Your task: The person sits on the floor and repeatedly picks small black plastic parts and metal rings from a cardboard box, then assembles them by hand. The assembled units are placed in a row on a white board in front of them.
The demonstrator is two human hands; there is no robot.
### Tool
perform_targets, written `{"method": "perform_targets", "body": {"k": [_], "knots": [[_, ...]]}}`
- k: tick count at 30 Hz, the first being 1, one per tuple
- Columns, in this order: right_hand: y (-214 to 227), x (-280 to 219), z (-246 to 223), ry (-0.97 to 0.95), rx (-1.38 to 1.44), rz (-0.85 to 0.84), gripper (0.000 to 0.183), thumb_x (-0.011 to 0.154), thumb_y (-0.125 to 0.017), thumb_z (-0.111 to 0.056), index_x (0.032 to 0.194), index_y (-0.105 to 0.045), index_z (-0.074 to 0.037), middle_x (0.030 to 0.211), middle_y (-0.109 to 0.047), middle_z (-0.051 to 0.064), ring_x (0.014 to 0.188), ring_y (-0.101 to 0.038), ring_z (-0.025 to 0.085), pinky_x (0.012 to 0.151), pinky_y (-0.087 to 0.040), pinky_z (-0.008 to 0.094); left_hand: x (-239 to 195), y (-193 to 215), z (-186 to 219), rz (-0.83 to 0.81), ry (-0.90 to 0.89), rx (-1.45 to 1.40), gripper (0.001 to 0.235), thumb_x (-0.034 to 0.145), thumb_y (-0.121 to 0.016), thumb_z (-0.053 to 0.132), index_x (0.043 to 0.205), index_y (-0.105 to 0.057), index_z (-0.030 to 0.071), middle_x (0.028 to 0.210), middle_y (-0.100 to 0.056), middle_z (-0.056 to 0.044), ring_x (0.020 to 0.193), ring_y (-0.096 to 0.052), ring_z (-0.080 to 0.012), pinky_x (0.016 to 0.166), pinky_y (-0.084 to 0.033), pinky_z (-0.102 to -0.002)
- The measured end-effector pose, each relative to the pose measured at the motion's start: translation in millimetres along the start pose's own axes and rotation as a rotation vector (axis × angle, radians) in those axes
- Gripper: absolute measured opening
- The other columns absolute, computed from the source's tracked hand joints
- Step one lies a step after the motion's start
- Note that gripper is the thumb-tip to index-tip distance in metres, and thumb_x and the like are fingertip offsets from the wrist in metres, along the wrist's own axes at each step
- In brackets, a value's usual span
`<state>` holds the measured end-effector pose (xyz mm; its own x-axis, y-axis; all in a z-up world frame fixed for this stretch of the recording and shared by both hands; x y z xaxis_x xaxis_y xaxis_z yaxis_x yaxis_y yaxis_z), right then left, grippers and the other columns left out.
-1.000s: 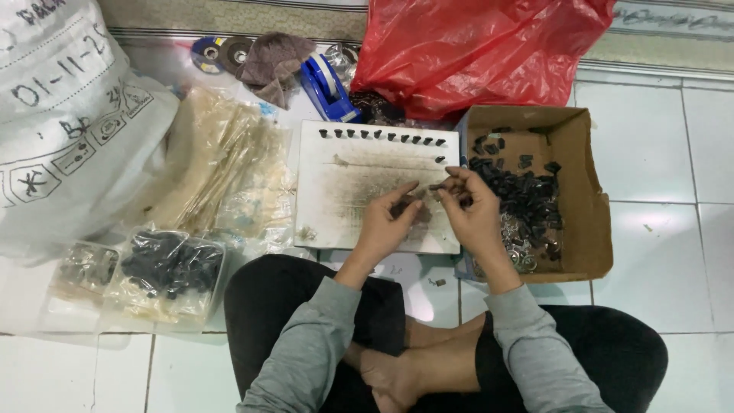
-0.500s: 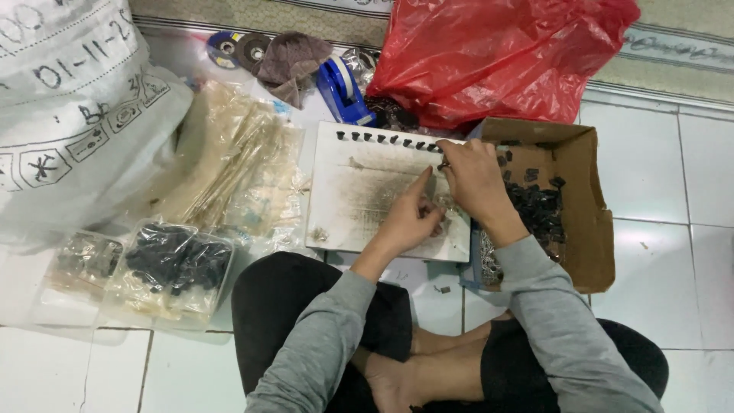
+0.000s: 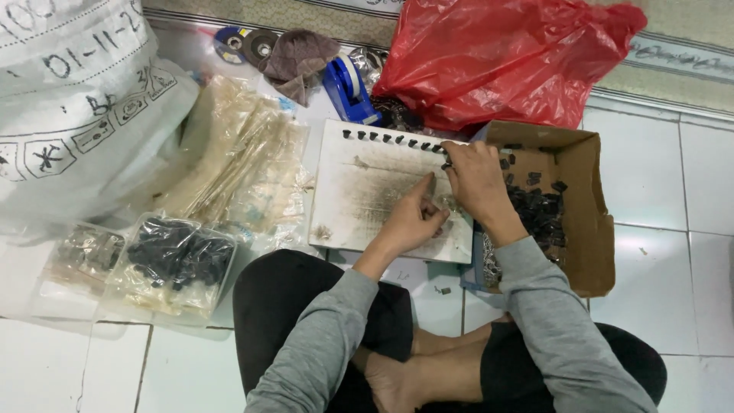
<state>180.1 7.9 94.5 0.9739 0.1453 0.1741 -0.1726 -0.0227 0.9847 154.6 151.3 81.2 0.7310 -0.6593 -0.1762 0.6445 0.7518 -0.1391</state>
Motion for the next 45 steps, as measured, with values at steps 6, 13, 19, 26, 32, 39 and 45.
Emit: {"method": "perform_targets", "body": {"k": [6, 13, 19, 26, 32, 39, 45], "knots": [[5.0, -6.3, 0.1, 0.007, 0.041, 0.032, 0.052, 0.083, -0.076, -0.010, 0.133, -0.063, -0.014, 0.098, -0.067, 0.005, 0.102, -0.060, 0.027, 0.086, -0.041, 0.039, -2.6, -0.4, 2.9, -0.014, 0.022, 0.001, 0.077, 0.095, -0.063, 0.010, 0.156, -0.022, -0.013, 0.096, -0.071, -0.028, 0.077, -0.074, -0.0281, 0.065, -0.064, -0.038], [47.3, -37.9, 13.4, -0.025, 0.104, 0.090, 0.045, 0.087, -0.078, -0.014, 0.130, -0.065, -0.012, 0.099, -0.068, 0.007, 0.100, -0.062, 0.030, 0.085, -0.043, 0.041, -0.7, -6.2, -3.9, -0.031, 0.025, 0.081, 0.071, 0.093, -0.066, 0.012, 0.153, -0.033, -0.009, 0.095, -0.072, -0.021, 0.078, -0.074, -0.0253, 0.065, -0.063, -0.037], [62.2, -107.7, 43.5, -0.276, 0.340, -0.120, 0.021, 0.091, -0.073, -0.008, 0.111, -0.072, -0.005, 0.093, -0.071, 0.016, 0.094, -0.066, 0.041, 0.081, -0.050, 0.043, -12.0, -30.2, 5.7, -0.017, -0.087, 0.341, 0.043, 0.095, -0.066, 0.017, 0.134, -0.062, 0.000, 0.095, -0.075, -0.021, 0.087, -0.074, -0.0325, 0.071, -0.060, -0.041], [-3.6, -213.4, 90.6, -0.616, 0.418, -0.451, 0.022, 0.087, -0.069, -0.007, 0.106, -0.074, 0.002, 0.094, -0.075, 0.026, 0.088, -0.073, 0.046, 0.066, -0.059, 0.051, -27.8, -104.3, 14.9, -0.014, -0.463, 0.783, 0.021, 0.092, -0.065, 0.010, 0.112, -0.073, 0.006, 0.085, -0.073, -0.013, 0.085, -0.071, -0.0296, 0.079, -0.058, -0.038], [-44.8, -211.9, 92.8, -0.653, 0.484, -0.455, 0.025, 0.089, -0.061, 0.001, 0.109, -0.075, 0.007, 0.097, -0.074, 0.030, 0.091, -0.073, 0.045, 0.068, -0.061, 0.050, 8.1, -194.4, -18.2, -0.030, -0.669, 1.341, 0.008, 0.083, -0.069, 0.000, 0.080, -0.074, 0.004, 0.073, -0.066, -0.013, 0.077, -0.063, -0.0288, 0.077, -0.046, -0.039], [-75.3, -220.6, 104.1, -0.720, 0.581, -0.462, 0.023, 0.091, -0.058, -0.002, 0.103, -0.077, 0.005, 0.101, -0.076, 0.028, 0.095, -0.074, 0.041, 0.072, -0.062, 0.044, 64.4, -231.8, -121.5, -0.101, -0.442, 1.764, 0.020, 0.085, -0.063, 0.005, 0.069, -0.069, 0.015, 0.066, -0.066, -0.005, 0.070, -0.062, -0.0251, 0.075, -0.040, -0.041], [46.3, -209.7, 64.8, -0.806, 0.715, -0.560, 0.039, 0.089, -0.055, 0.005, 0.125, -0.071, 0.007, 0.123, -0.070, 0.031, 0.115, -0.067, 0.046, 0.091, -0.060, 0.055, 87.2, -219.1, -173.4, -0.145, -0.321, 1.825, 0.021, 0.090, -0.057, 0.009, 0.073, -0.068, 0.015, 0.067, -0.066, -0.005, 0.066, -0.062, -0.0255, 0.065, -0.040, -0.040]]}}
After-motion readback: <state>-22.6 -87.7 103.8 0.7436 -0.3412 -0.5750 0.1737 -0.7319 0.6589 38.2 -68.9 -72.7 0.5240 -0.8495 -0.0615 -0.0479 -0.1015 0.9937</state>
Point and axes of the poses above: each hand's wrist, its own x-axis towards the middle knuckle, its own y-axis out of the back of the hand, z = x × y, the point moved 8 cm from there along x, towards the middle knuckle
